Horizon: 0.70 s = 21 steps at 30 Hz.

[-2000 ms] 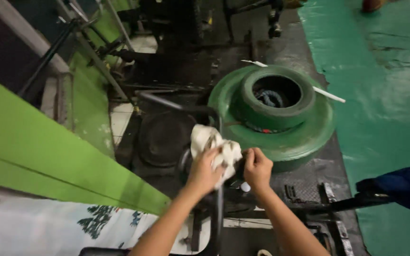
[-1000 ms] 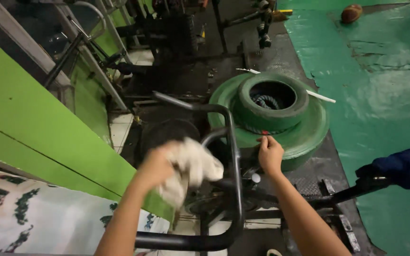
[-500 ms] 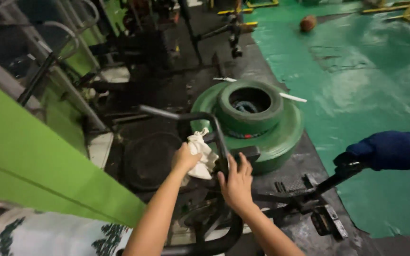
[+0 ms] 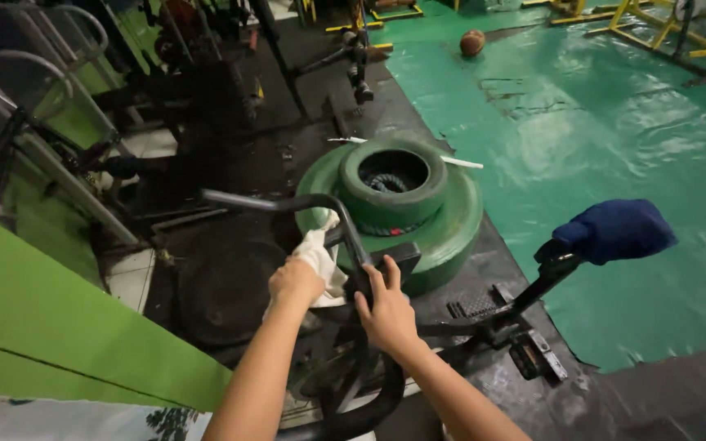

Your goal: Cleaning and wiping down various pieces of gym equipment with a cloth.

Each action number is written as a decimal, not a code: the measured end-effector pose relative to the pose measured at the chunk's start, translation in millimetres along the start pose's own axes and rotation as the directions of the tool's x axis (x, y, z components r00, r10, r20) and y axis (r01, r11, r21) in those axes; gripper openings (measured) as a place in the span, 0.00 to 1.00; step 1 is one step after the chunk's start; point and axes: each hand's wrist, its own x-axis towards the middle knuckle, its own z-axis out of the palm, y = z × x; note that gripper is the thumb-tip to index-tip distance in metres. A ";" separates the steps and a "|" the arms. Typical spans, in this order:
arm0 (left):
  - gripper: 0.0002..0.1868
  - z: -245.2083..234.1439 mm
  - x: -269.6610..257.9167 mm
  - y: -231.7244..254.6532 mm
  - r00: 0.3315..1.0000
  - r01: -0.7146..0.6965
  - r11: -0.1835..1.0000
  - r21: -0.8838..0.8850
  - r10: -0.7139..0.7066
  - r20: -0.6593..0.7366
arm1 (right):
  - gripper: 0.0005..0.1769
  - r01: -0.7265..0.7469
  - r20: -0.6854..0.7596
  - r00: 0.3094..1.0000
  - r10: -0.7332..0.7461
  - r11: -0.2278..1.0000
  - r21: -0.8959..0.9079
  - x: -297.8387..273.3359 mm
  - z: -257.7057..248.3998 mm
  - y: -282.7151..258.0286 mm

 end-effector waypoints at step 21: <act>0.28 120.3 91.4 -15.5 0.957 0.016 0.998 -0.056 -0.031 -0.289 | 0.33 -0.001 0.007 1.000 0.001 1.000 -0.017 0.3 6.4 4.1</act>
